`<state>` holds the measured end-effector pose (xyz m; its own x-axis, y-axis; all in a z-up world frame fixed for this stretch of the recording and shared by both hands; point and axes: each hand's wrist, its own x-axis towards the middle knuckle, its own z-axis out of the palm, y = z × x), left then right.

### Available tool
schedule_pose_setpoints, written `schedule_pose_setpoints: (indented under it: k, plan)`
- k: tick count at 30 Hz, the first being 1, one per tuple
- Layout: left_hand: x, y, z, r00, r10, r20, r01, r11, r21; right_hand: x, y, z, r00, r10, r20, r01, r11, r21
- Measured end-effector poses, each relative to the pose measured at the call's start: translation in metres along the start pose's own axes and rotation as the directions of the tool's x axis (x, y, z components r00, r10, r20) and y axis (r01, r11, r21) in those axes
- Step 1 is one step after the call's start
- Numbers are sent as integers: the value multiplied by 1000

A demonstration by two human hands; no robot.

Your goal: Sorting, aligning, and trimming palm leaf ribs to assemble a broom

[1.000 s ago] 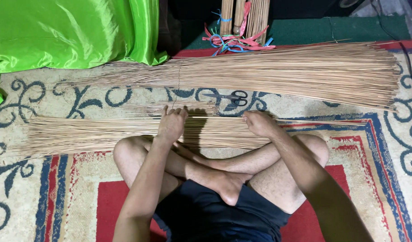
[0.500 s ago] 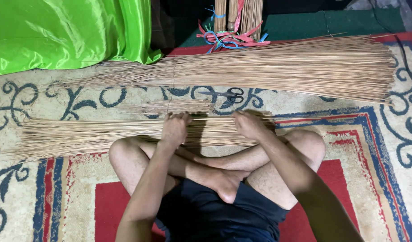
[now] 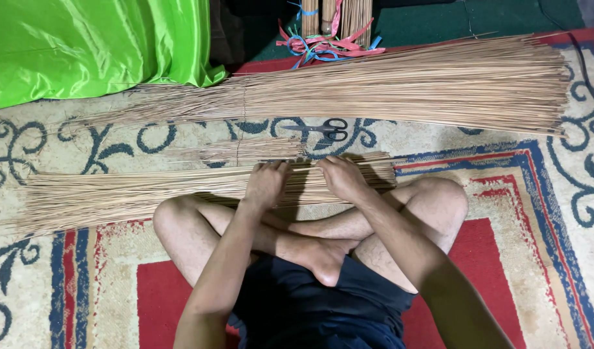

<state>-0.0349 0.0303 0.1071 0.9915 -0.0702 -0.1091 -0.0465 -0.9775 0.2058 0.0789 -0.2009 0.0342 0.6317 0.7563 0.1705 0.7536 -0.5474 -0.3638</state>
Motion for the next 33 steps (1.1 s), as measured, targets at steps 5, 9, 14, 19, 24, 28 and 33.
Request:
schedule_pose_setpoints:
  k: [5,9,14,19,24,28,33]
  plan:
    - [8,-21,52,999,-44,22,44,999,-4,-14,1,4,996,1,-94,-12,993,-116]
    - [1,-13,55,1000,-18,8,18,1000,23,-41,28,34,990,32,-138,-40,998,-51]
    - [-4,2,50,996,-76,-43,70,989,-134,-42,37,44,984,86,-156,-91,996,-22]
    - [11,-18,97,985,-8,-172,-2,998,-58,-36,22,23,981,96,-169,-105,993,-45]
    - [17,-23,111,962,44,-268,-32,998,47,-35,22,18,978,135,-160,-138,990,-10]
    - [19,-26,116,965,48,-259,-38,998,46,-36,27,26,978,152,-146,-151,988,13]
    - [18,-23,114,967,42,-253,-35,999,32,-34,16,12,970,215,-109,-202,972,116]
